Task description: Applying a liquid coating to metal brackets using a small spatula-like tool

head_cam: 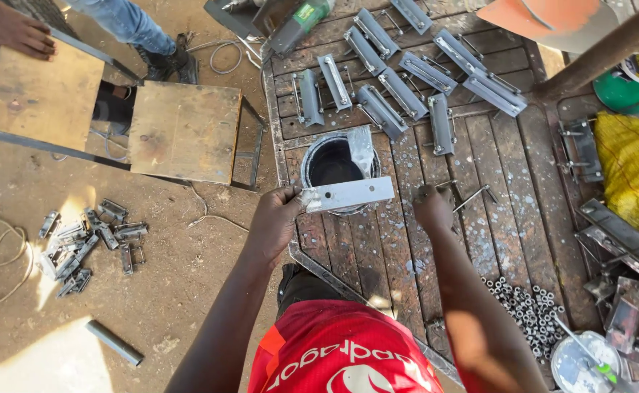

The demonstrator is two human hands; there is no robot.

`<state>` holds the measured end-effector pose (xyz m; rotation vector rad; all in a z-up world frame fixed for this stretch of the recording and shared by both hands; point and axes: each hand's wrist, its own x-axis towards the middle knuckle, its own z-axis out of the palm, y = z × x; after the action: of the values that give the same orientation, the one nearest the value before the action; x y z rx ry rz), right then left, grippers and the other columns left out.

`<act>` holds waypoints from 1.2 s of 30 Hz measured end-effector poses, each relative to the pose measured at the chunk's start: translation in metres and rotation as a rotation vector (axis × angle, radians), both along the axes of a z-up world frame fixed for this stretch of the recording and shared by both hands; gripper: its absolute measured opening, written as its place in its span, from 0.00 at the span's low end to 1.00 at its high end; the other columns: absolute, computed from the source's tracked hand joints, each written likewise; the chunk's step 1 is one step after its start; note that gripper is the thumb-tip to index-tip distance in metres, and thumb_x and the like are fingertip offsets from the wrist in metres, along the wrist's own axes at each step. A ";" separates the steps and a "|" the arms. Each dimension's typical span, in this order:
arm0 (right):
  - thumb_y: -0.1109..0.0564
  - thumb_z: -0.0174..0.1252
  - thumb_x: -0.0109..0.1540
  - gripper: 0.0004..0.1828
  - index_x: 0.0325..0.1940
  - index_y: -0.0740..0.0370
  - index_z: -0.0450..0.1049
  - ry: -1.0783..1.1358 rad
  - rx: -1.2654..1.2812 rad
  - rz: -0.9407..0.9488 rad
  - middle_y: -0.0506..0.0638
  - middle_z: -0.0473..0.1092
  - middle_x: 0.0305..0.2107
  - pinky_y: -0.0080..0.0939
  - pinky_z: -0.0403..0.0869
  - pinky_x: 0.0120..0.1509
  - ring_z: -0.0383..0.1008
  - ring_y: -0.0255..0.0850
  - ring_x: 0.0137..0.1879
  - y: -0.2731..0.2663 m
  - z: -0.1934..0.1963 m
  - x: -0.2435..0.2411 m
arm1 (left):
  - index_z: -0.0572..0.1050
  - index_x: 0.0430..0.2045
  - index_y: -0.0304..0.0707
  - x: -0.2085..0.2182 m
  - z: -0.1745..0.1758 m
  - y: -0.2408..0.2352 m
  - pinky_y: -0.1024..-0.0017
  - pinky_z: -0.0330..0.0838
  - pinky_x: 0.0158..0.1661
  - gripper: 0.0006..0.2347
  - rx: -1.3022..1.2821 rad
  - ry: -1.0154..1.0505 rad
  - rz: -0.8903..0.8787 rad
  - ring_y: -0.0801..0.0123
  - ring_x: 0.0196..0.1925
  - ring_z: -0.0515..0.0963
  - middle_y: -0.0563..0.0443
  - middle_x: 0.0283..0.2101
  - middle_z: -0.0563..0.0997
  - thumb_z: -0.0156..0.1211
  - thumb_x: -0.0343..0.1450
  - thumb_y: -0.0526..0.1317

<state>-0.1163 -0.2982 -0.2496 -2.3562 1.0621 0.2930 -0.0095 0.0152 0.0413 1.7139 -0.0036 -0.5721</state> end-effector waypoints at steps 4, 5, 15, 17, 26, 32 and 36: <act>0.46 0.63 0.60 0.30 0.67 0.48 0.71 0.105 -0.081 0.010 0.62 0.61 0.65 0.75 0.58 0.73 0.61 0.66 0.72 0.020 -0.005 -0.001 | 0.81 0.36 0.29 -0.006 0.012 -0.005 0.72 0.64 0.42 0.06 -0.034 0.018 0.080 0.74 0.38 0.69 0.49 0.32 0.79 0.59 0.73 0.34; 0.44 0.61 0.60 0.23 0.58 0.49 0.76 0.095 -0.142 0.032 0.57 0.66 0.59 0.70 0.62 0.69 0.64 0.60 0.69 0.025 0.003 -0.004 | 0.82 0.36 0.30 -0.007 0.012 -0.006 0.73 0.65 0.42 0.06 -0.046 0.032 0.100 0.75 0.39 0.69 0.50 0.33 0.79 0.60 0.72 0.34; 0.48 0.55 0.63 0.16 0.48 0.58 0.78 0.038 0.092 -0.080 0.62 0.79 0.38 0.66 0.76 0.55 0.79 0.63 0.52 0.018 -0.024 -0.058 | 0.83 0.37 0.31 -0.004 0.000 -0.015 0.74 0.66 0.43 0.06 -0.050 0.053 0.095 0.76 0.38 0.68 0.51 0.32 0.79 0.61 0.72 0.34; 0.49 0.54 0.64 0.15 0.50 0.54 0.79 -0.056 0.172 -0.170 0.62 0.79 0.39 0.63 0.76 0.54 0.79 0.62 0.52 0.014 -0.003 -0.068 | 0.82 0.37 0.31 -0.003 -0.002 -0.013 0.73 0.66 0.44 0.06 -0.034 0.049 0.094 0.76 0.39 0.68 0.50 0.32 0.79 0.61 0.72 0.34; 0.62 0.52 0.66 0.15 0.55 0.67 0.76 -0.386 0.322 -0.310 0.66 0.75 0.41 0.53 0.74 0.43 0.76 0.57 0.42 0.007 0.158 -0.089 | 0.81 0.37 0.30 -0.001 -0.019 -0.012 0.72 0.66 0.43 0.07 0.004 0.016 0.074 0.74 0.40 0.70 0.48 0.33 0.80 0.59 0.74 0.35; 0.50 0.64 0.59 0.26 0.61 0.51 0.76 -0.117 -0.271 0.055 0.56 0.69 0.52 0.60 0.77 0.56 0.76 0.63 0.53 0.005 0.095 -0.091 | 0.81 0.39 0.30 -0.007 -0.014 -0.001 0.74 0.69 0.44 0.08 -0.014 0.027 0.125 0.75 0.39 0.71 0.47 0.35 0.81 0.61 0.73 0.36; 0.50 0.63 0.64 0.22 0.59 0.60 0.73 -0.309 0.045 0.028 0.65 0.69 0.49 0.70 0.73 0.55 0.74 0.73 0.51 0.053 0.159 -0.029 | 0.78 0.46 0.26 0.001 -0.036 0.035 0.67 0.73 0.45 0.12 -0.004 0.035 0.171 0.63 0.39 0.77 0.37 0.39 0.81 0.59 0.76 0.38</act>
<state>-0.1452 -0.2454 -0.0903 -2.2835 0.8661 -0.0380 -0.0084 0.0501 0.0056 1.6811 0.1648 -0.4740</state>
